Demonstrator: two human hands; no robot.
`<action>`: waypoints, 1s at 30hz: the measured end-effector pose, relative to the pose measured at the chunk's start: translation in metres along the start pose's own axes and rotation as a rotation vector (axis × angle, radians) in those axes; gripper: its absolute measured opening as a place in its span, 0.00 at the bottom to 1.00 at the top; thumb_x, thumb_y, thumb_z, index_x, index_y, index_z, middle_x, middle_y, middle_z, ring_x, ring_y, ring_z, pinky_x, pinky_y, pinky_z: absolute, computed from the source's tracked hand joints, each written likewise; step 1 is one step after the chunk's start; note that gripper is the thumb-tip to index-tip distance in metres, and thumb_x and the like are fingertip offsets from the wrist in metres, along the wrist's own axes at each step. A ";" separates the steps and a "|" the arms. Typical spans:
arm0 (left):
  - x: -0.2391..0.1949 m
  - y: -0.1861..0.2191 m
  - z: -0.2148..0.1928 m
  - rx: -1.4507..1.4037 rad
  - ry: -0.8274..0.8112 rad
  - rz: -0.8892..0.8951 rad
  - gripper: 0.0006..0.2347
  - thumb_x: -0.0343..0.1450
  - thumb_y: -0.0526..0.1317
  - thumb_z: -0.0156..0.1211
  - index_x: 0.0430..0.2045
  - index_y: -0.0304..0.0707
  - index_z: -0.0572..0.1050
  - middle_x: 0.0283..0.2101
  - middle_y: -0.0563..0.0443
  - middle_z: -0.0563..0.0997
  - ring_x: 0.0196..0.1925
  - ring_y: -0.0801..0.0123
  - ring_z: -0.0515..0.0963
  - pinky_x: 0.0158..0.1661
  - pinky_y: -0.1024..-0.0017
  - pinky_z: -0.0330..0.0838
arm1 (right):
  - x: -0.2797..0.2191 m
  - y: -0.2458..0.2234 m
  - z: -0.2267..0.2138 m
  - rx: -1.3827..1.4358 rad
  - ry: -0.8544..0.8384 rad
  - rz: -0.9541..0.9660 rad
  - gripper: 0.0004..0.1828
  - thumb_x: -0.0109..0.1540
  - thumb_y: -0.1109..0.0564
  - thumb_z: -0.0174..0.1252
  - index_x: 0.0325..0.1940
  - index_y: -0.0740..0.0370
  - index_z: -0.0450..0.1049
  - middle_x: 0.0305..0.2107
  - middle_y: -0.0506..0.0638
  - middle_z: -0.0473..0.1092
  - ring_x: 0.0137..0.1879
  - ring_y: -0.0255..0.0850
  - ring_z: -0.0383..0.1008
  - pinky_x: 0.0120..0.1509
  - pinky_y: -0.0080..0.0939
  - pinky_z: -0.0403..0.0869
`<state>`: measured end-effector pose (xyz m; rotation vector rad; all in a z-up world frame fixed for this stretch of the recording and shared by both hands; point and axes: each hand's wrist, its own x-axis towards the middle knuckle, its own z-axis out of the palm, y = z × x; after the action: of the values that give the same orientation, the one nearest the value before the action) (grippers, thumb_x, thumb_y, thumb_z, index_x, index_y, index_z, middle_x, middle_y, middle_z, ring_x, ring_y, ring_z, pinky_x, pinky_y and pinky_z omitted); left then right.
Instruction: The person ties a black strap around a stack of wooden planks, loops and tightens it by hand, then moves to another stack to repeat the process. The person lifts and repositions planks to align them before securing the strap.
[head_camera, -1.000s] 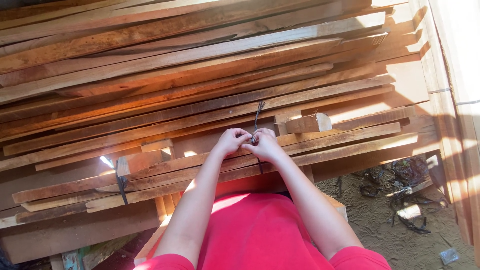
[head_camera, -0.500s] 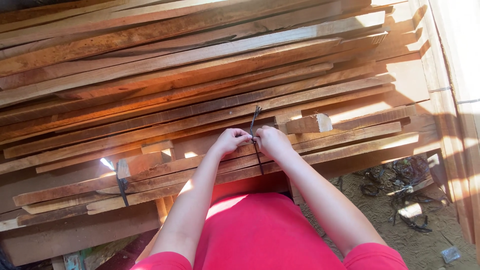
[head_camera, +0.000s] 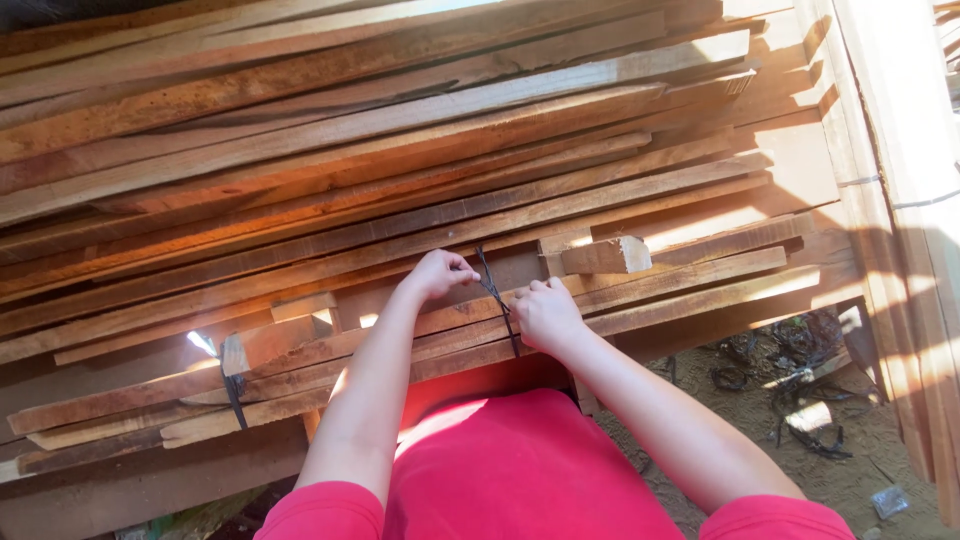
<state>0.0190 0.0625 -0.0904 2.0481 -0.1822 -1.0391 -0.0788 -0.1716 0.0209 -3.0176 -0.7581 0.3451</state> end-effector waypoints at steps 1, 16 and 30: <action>-0.002 0.001 0.001 -0.024 0.011 -0.021 0.06 0.64 0.51 0.68 0.28 0.60 0.86 0.28 0.62 0.87 0.41 0.67 0.86 0.45 0.69 0.75 | 0.001 0.000 0.004 0.012 -0.050 0.045 0.08 0.55 0.48 0.51 0.30 0.42 0.78 0.28 0.39 0.74 0.41 0.41 0.74 0.47 0.46 0.65; 0.003 -0.001 0.024 -0.609 -0.016 -0.285 0.27 0.65 0.57 0.73 0.55 0.45 0.76 0.50 0.58 0.85 0.50 0.71 0.83 0.45 0.72 0.72 | 0.021 -0.023 0.006 1.469 -0.099 0.965 0.11 0.63 0.49 0.60 0.39 0.59 0.79 0.29 0.55 0.78 0.31 0.38 0.80 0.28 0.35 0.80; 0.008 0.037 0.070 0.034 0.268 -0.483 0.10 0.61 0.67 0.61 0.19 0.79 0.83 0.23 0.73 0.82 0.39 0.70 0.85 0.40 0.79 0.77 | -0.021 -0.042 0.037 1.425 0.054 0.820 0.08 0.66 0.52 0.60 0.40 0.58 0.79 0.25 0.51 0.76 0.22 0.37 0.75 0.24 0.34 0.76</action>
<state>-0.0193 -0.0075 -0.0916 2.2951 0.4567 -1.0265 -0.1244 -0.1456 -0.0084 -1.7370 0.6012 0.4844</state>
